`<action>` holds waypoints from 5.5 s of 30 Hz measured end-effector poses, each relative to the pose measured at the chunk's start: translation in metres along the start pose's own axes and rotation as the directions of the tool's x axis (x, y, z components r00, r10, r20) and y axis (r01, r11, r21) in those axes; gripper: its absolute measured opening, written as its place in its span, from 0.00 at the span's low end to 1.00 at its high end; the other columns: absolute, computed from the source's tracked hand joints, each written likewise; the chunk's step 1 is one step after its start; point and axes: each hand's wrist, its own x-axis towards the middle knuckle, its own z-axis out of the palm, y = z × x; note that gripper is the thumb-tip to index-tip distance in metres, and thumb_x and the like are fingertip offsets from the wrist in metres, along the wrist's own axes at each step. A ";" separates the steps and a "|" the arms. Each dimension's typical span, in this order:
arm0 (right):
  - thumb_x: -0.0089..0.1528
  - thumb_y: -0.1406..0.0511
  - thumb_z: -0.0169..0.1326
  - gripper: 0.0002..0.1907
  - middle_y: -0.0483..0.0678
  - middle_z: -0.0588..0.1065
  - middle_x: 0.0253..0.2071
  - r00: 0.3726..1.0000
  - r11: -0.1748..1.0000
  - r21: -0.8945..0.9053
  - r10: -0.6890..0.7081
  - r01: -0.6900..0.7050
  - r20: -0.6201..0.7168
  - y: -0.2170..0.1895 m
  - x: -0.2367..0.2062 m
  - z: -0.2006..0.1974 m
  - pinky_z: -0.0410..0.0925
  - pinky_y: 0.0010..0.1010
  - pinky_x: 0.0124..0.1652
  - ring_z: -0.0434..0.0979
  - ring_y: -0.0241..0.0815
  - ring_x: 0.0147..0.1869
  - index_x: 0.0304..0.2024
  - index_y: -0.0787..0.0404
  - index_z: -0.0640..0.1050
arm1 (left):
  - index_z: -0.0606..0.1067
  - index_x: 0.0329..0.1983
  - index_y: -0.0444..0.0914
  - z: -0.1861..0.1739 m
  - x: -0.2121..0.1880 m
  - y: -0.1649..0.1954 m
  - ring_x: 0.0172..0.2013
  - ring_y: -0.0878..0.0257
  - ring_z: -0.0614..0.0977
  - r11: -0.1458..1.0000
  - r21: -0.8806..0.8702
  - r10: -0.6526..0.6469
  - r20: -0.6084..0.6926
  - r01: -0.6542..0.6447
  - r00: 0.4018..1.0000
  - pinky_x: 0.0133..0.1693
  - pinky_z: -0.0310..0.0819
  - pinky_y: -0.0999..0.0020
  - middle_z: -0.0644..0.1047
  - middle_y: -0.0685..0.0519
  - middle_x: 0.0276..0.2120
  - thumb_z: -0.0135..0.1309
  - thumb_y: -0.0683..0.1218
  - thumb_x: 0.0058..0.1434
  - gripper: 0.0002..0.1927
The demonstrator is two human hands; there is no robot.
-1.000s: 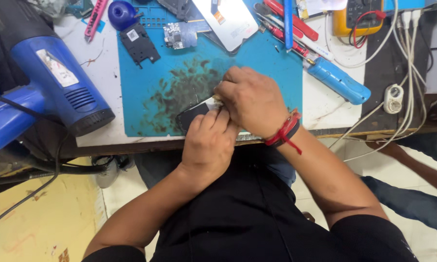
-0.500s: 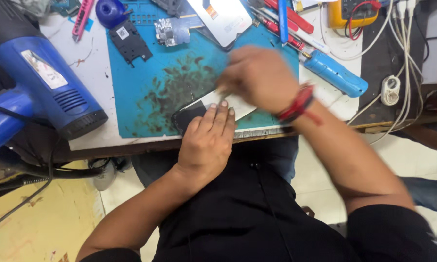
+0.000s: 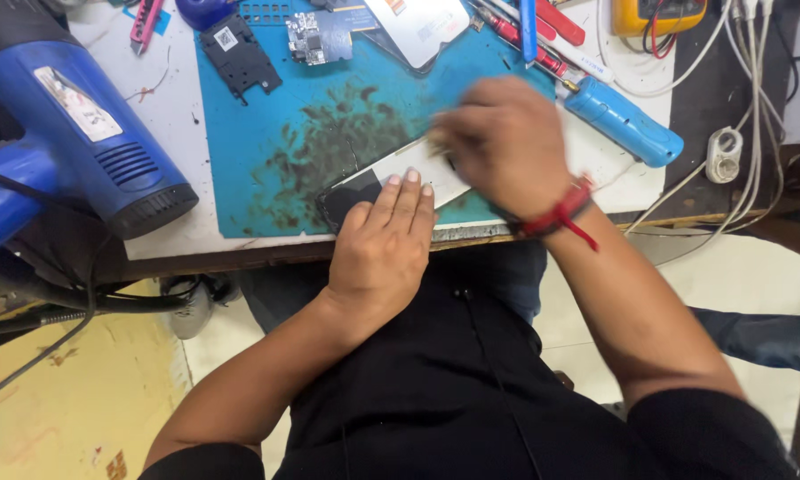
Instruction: The person uses a soldering iron to heat and remove a component from a smartphone screen assembly. They then use a blue plastic pry tool to scrape adhesive residue from the screen's metal frame and wipe the surface with a cloth.
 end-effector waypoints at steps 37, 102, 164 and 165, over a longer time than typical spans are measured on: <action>0.68 0.71 0.61 0.06 0.45 0.77 0.43 0.697 0.597 0.704 0.688 -0.386 -0.201 -0.030 -0.121 -0.038 0.67 0.19 0.43 0.73 0.29 0.41 0.48 0.67 0.82 | 0.63 0.70 0.33 -0.032 0.040 0.004 0.58 0.49 0.74 0.968 -0.183 -0.150 0.121 0.170 0.981 0.69 0.37 0.31 0.74 0.41 0.59 0.64 0.57 0.57 0.43; 0.56 0.67 0.63 0.06 0.47 0.70 0.30 0.968 0.994 -0.089 0.089 -0.069 0.234 -0.045 0.050 -0.003 0.66 0.41 0.35 0.73 0.51 0.38 0.35 0.55 0.81 | 0.80 0.39 0.32 0.005 0.004 -0.044 0.49 0.50 0.83 0.871 -0.483 -0.032 -0.238 -0.090 0.971 0.59 0.75 0.52 0.80 0.46 0.40 0.68 0.47 0.59 0.14; 0.57 0.67 0.62 0.02 0.48 0.71 0.29 0.961 0.974 -0.125 0.210 -0.190 0.181 -0.035 0.002 -0.029 0.67 0.42 0.37 0.74 0.52 0.39 0.32 0.56 0.81 | 0.81 0.36 0.36 0.006 0.001 -0.025 0.50 0.55 0.83 0.853 -0.522 -0.120 -0.167 0.015 0.979 0.60 0.76 0.56 0.81 0.50 0.39 0.71 0.48 0.57 0.13; 0.57 0.67 0.62 0.01 0.48 0.71 0.29 0.959 0.972 -0.128 0.216 -0.195 0.183 -0.036 0.004 -0.029 0.67 0.42 0.37 0.74 0.52 0.39 0.32 0.56 0.82 | 0.81 0.36 0.36 0.006 0.001 -0.026 0.50 0.54 0.83 0.859 -0.512 -0.119 -0.173 0.014 0.978 0.60 0.76 0.56 0.81 0.50 0.39 0.71 0.48 0.57 0.13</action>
